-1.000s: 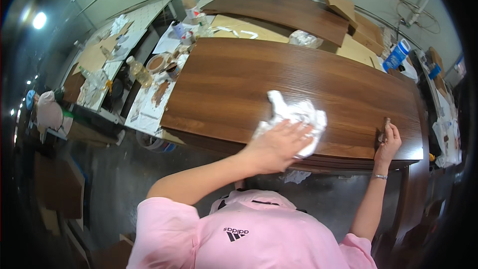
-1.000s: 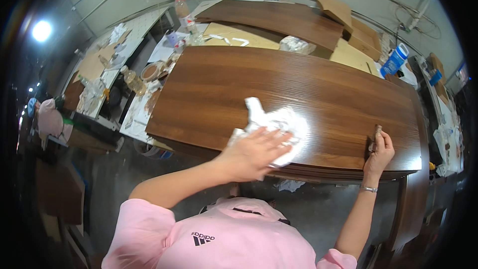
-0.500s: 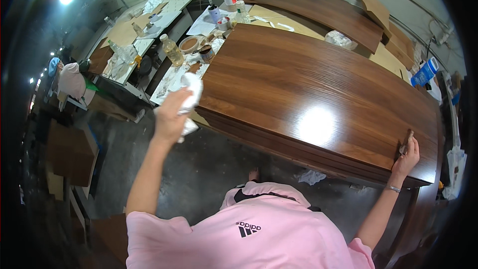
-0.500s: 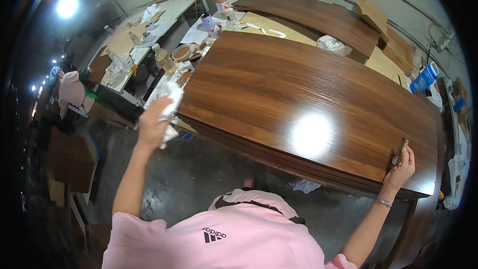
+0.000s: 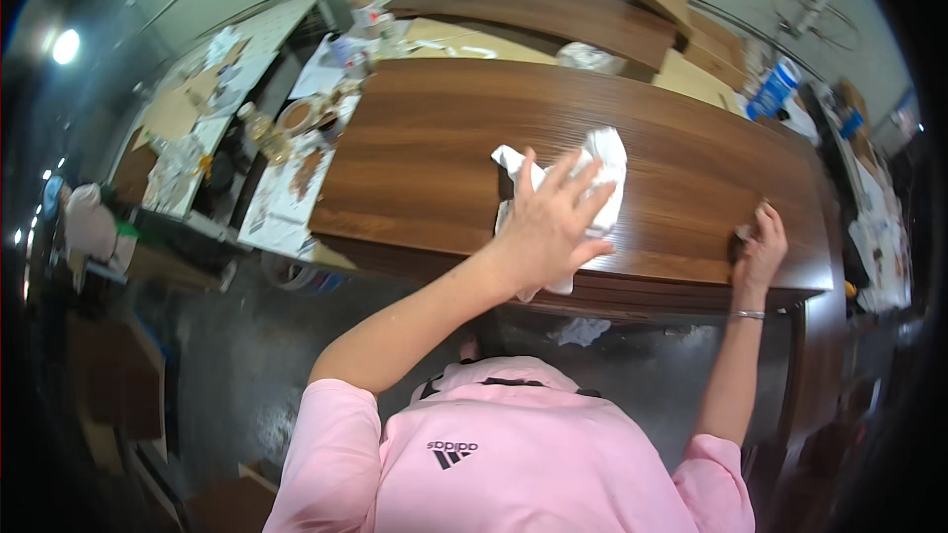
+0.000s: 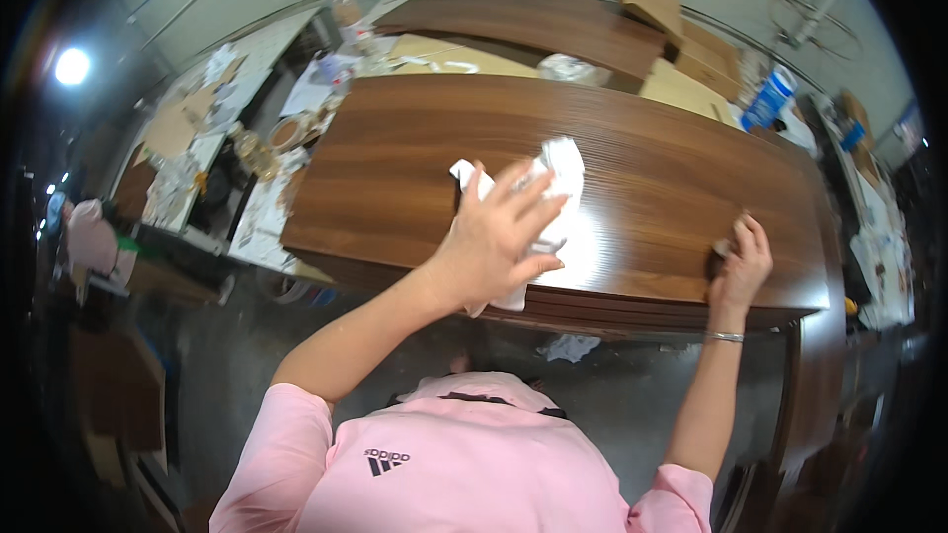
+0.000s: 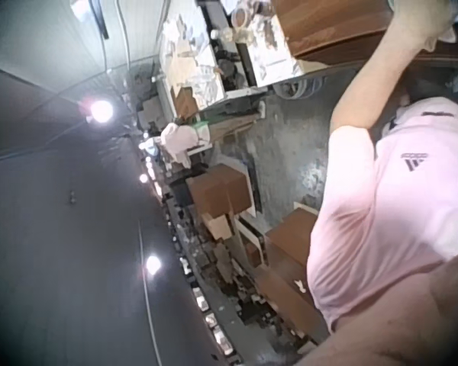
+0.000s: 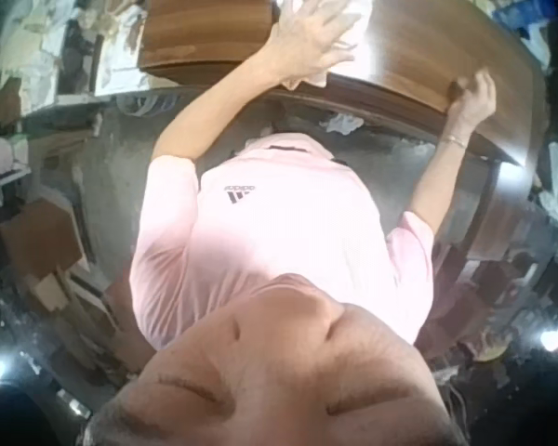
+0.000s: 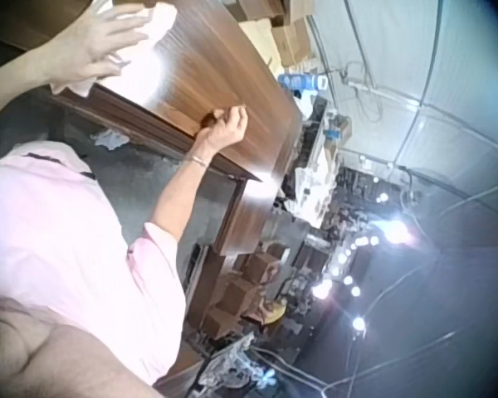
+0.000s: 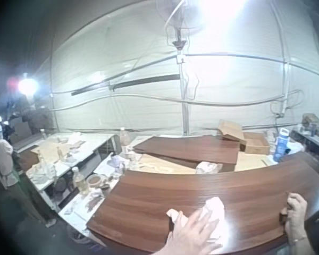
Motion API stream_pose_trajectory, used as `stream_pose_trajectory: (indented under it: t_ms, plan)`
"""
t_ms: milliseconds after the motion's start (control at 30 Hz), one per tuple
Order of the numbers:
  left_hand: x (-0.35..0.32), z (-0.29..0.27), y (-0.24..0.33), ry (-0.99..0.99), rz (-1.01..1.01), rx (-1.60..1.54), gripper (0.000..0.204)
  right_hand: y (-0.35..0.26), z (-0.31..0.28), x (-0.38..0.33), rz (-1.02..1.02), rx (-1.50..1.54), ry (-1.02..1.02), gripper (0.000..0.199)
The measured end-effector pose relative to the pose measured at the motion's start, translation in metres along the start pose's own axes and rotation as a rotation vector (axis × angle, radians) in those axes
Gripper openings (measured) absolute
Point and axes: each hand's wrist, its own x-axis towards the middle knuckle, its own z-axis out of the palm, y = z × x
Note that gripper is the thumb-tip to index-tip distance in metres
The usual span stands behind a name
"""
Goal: The person rubs a sanding block along the edges and surfaces of wooden furniture panels, occasionally wiping the wood with a white cloth.
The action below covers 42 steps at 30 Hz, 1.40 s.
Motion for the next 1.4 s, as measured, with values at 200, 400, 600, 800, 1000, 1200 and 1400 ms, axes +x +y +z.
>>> stream_pose_trajectory:
  t_ms: [200,400,600,800,1000,1200,1400]
  plan:
    - [0.035,-0.011,0.004,0.138,-0.060,-0.477,0.056,-0.068,0.102,-0.090,0.134,0.417,-0.433,0.038]
    - [0.018,-0.005,0.009,0.212,-0.199,-0.799,0.039,-0.058,0.150,-0.124,0.282,0.483,-0.582,0.037]
    - [-0.004,-0.022,-0.046,0.266,-0.559,-0.970,0.027,-0.055,0.172,-0.135,-0.497,-0.708,-0.626,0.069]
    - [-0.028,-0.021,-0.075,0.260,-0.680,-1.107,0.024,-0.014,0.181,-0.195,-0.620,-1.201,-0.779,0.081]
    - [-0.042,-0.022,-0.079,0.170,-0.663,-1.102,0.021,-0.009,0.075,-0.152,-0.830,-1.241,-0.577,0.053]
    - [-0.035,-0.022,-0.073,0.082,-0.629,-1.112,0.022,-0.059,-0.091,-0.051,-0.334,-1.688,0.123,0.020]
    - [-0.037,-0.025,-0.073,0.026,-0.652,-1.019,0.021,-0.057,0.108,-0.148,-0.930,-1.116,-0.512,0.039]
